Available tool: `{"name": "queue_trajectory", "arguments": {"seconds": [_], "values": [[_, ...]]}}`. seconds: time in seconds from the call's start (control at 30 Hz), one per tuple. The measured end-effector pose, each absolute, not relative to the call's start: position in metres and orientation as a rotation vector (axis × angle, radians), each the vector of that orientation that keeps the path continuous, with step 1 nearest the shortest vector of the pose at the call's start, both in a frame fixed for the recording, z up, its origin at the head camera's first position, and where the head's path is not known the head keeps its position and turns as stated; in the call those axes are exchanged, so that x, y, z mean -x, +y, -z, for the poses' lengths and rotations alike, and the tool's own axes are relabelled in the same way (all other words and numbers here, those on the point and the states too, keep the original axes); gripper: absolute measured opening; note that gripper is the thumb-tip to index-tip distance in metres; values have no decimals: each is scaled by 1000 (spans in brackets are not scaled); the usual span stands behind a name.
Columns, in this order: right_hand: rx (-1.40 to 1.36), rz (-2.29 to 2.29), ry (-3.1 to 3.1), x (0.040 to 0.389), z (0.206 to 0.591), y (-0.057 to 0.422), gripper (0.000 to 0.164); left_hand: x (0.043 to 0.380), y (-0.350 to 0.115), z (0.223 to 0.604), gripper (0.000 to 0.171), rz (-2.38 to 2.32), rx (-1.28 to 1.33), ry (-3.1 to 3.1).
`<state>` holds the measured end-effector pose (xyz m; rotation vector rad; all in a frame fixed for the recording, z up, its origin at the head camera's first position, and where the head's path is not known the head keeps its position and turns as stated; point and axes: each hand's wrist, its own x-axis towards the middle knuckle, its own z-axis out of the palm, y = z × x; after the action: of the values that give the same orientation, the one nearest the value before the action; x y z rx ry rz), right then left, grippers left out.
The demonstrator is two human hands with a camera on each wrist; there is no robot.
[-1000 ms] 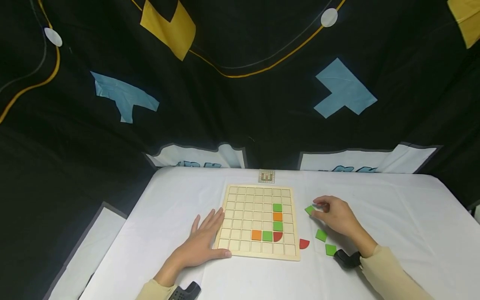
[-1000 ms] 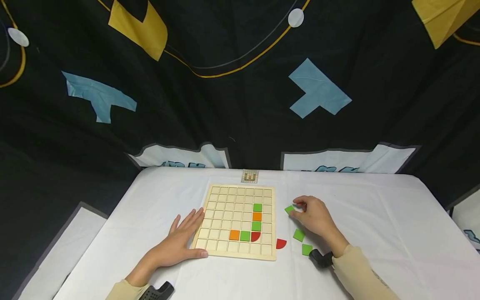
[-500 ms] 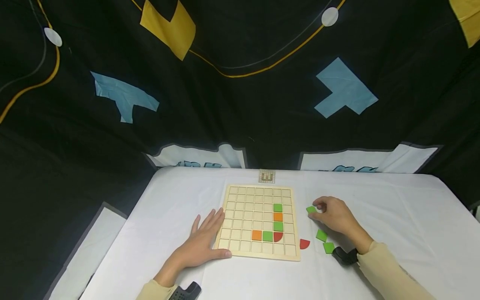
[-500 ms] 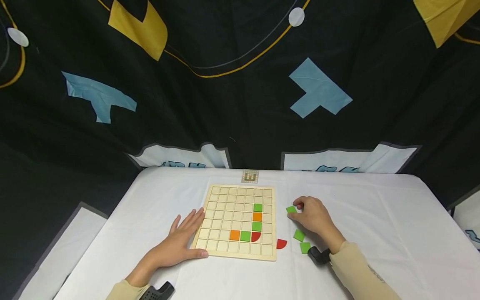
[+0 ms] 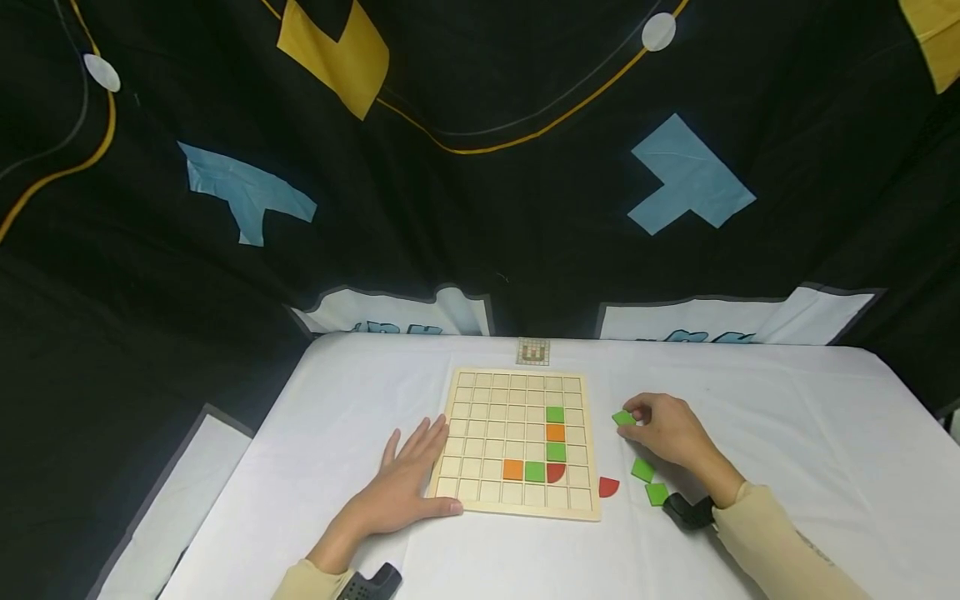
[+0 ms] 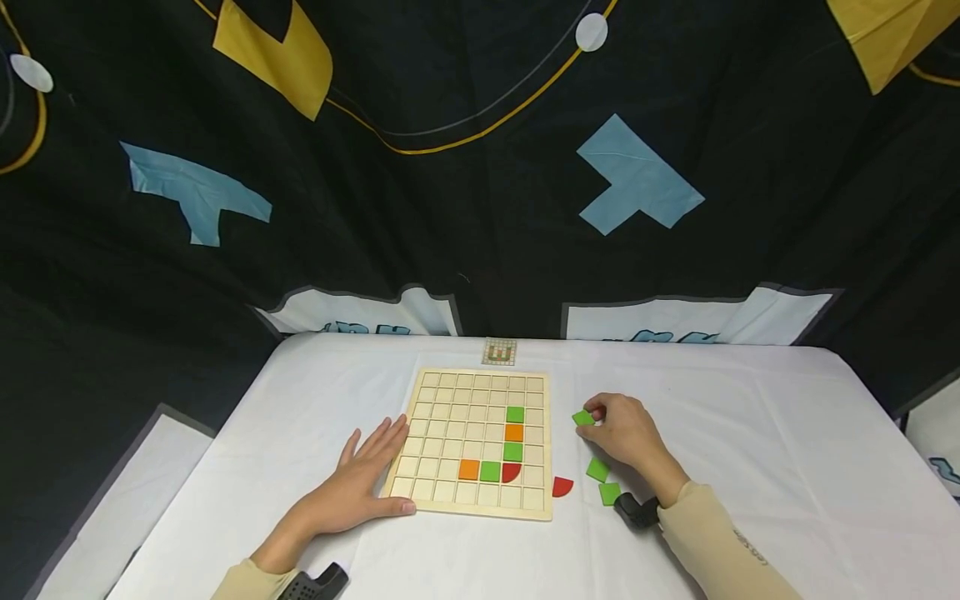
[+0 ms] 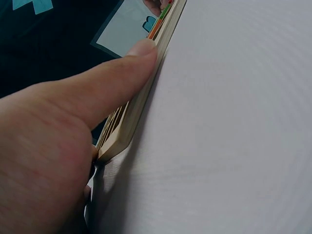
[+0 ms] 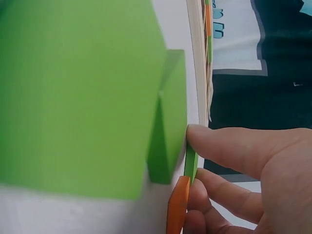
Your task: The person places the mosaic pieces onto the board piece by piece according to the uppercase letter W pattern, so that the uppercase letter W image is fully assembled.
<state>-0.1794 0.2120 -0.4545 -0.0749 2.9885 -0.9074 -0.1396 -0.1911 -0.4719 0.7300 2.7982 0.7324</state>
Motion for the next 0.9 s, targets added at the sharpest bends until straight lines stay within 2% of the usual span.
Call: {"name": "queue_trajectory", "arguments": {"seconds": [0.9], "values": [[111,1038,2997,167,438,193,33,140,-193,475,113,-720,-737,2804]]}}
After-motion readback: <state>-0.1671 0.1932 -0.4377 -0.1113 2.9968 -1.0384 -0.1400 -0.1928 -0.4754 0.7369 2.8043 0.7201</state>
